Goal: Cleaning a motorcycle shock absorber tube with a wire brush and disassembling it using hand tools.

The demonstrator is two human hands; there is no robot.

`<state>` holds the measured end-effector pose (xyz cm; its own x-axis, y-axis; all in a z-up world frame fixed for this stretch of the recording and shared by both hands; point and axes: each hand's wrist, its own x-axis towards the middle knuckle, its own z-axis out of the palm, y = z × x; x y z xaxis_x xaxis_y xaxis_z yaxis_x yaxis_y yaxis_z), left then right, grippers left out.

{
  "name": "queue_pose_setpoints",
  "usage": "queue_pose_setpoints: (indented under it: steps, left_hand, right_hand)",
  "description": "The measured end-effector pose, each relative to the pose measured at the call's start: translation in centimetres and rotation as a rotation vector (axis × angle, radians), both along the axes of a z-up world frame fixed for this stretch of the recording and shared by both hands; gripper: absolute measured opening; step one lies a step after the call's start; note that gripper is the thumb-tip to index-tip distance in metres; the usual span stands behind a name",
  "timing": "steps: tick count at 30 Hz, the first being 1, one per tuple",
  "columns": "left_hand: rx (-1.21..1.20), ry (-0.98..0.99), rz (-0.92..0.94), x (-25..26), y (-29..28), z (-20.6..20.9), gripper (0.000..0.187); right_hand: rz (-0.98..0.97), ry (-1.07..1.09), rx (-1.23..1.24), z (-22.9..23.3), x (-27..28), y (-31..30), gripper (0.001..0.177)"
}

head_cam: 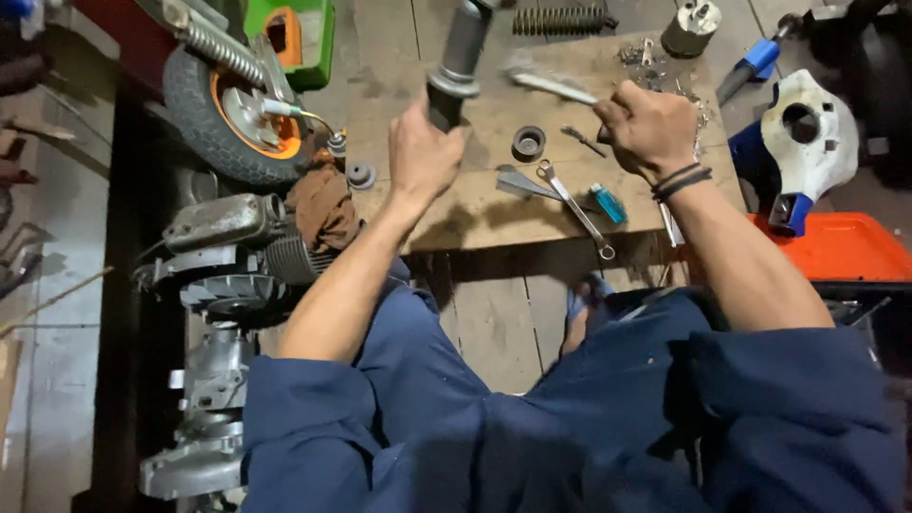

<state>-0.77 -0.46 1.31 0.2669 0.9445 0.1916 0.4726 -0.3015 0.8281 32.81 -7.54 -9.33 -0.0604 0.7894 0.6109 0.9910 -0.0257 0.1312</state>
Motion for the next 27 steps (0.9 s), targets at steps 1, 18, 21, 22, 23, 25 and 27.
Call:
queue_pose_setpoints:
  steps: [1,18,21,22,23,25,27]
  left_hand:
    - [0.002,-0.023,-0.066,0.1,-0.2,-0.1,0.016]
    - [0.192,-0.005,-0.21,1.4,-0.4,-0.9,0.036]
    - [0.098,0.044,-0.26,2.6,0.3,-2.1,0.067]
    - [0.292,0.078,-0.285,2.9,0.1,-2.4,0.024]
    - [0.486,0.111,-0.311,3.2,0.0,-2.6,0.023]
    - [0.349,0.059,-0.297,2.9,-0.3,-2.1,0.022]
    - [0.214,0.003,-0.266,2.5,-0.2,-1.6,0.064]
  right_hand:
    - [0.101,0.176,0.059,0.7,-0.7,-0.4,0.057]
    - [0.252,0.299,0.06,-0.1,2.0,-1.2,0.055]
    - [0.367,0.364,0.246,4.7,-3.9,-1.3,0.047]
    - [0.378,0.315,0.23,6.1,-5.5,-1.6,0.053]
    - [0.388,0.266,0.214,7.4,-7.2,-1.9,0.063]
    - [0.337,0.23,0.2,4.6,-4.5,-1.4,0.064]
    - [0.301,0.188,0.186,2.7,-1.8,-1.4,0.066]
